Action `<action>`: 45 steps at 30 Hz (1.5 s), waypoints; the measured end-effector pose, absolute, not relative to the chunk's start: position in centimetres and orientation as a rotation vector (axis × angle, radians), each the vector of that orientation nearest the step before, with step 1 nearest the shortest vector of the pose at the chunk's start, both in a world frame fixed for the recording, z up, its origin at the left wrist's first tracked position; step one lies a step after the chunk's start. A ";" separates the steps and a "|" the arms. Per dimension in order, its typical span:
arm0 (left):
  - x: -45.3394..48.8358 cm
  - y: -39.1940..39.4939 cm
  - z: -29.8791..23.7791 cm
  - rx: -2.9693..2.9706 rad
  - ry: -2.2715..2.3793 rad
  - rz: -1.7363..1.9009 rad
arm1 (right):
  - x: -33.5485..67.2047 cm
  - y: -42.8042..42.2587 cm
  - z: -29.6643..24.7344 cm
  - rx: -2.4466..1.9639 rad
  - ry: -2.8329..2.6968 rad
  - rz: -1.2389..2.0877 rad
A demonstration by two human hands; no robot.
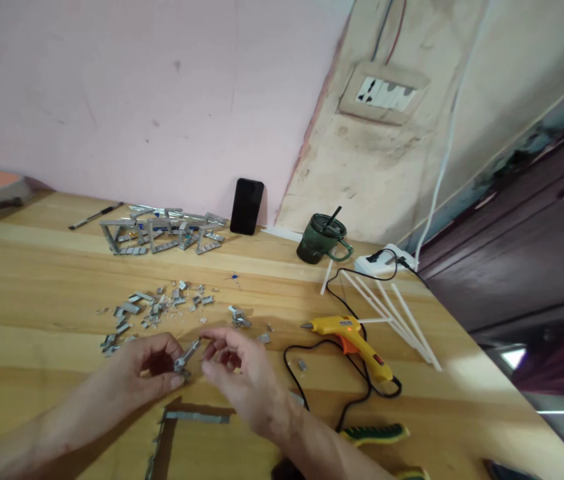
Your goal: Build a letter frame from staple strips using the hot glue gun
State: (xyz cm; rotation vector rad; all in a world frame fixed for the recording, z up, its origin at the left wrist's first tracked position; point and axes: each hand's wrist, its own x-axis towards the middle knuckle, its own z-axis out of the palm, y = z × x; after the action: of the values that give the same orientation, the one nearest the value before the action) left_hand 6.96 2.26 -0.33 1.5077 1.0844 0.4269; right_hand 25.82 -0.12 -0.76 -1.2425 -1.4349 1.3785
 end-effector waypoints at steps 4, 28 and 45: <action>7.2 1.9 0.0 1.804 1.270 0.355 | 26.1 -0.6 -0.2 -1.279 -1.630 1.232; 6.6 0.8 1.4 1.892 0.912 0.114 | 26.2 -2.1 1.7 -1.309 -2.057 1.301; 6.4 1.6 1.4 1.875 0.739 0.386 | 23.9 -1.8 -1.6 -0.731 -0.624 2.300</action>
State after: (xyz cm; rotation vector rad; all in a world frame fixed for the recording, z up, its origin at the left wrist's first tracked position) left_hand 6.41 1.63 1.40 1.8754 0.7391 0.3864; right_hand 23.86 -1.77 -1.64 -0.7307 -0.6237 2.2998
